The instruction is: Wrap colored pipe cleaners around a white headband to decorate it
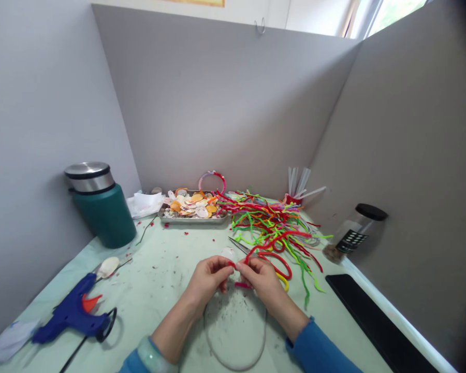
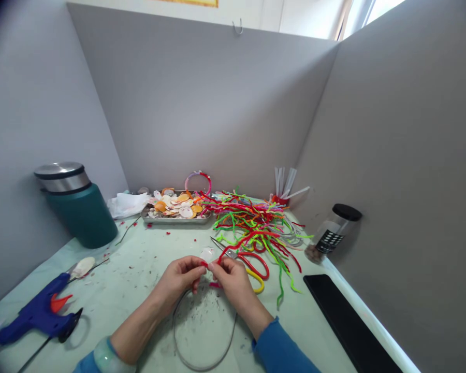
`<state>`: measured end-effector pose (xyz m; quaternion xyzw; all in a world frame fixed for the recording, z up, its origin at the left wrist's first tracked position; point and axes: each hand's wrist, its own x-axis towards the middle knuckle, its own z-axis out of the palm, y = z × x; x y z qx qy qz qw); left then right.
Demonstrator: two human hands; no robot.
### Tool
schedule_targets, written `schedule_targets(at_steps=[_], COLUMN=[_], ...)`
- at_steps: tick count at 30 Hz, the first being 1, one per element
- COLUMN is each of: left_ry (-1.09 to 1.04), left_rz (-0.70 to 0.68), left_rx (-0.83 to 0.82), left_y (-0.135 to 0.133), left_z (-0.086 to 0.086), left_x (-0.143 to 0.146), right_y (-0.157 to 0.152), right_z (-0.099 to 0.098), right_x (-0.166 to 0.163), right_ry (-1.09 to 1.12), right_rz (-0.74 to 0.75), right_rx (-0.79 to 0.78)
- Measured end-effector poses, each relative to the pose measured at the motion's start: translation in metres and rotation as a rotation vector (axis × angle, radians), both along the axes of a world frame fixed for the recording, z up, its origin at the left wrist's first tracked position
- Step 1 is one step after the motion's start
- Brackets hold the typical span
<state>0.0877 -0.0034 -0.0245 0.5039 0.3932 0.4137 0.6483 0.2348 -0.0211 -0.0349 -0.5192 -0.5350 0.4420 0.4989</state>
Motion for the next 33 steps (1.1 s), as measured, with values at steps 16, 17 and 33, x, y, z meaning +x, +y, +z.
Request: schedule_targets(at_steps=[16, 17, 33], left_ry=[0.329, 0.407, 0.385], left_rz=[0.134, 0.165, 0.086], left_rx=[0.379, 0.485, 0.595], left_y=[0.003, 0.002, 0.003], left_z=[-0.008, -0.006, 0.005], left_x=[-0.002, -0.003, -0.012], right_y=[-0.002, -0.002, 0.004], right_z=[0.004, 0.004, -0.005], right_x=[-0.003, -0.003, 0.007], right_ry=[0.040, 0.033, -0.351], right_rz=[0.058, 0.052, -0.086], right_rx=[-0.017, -0.009, 0.204])
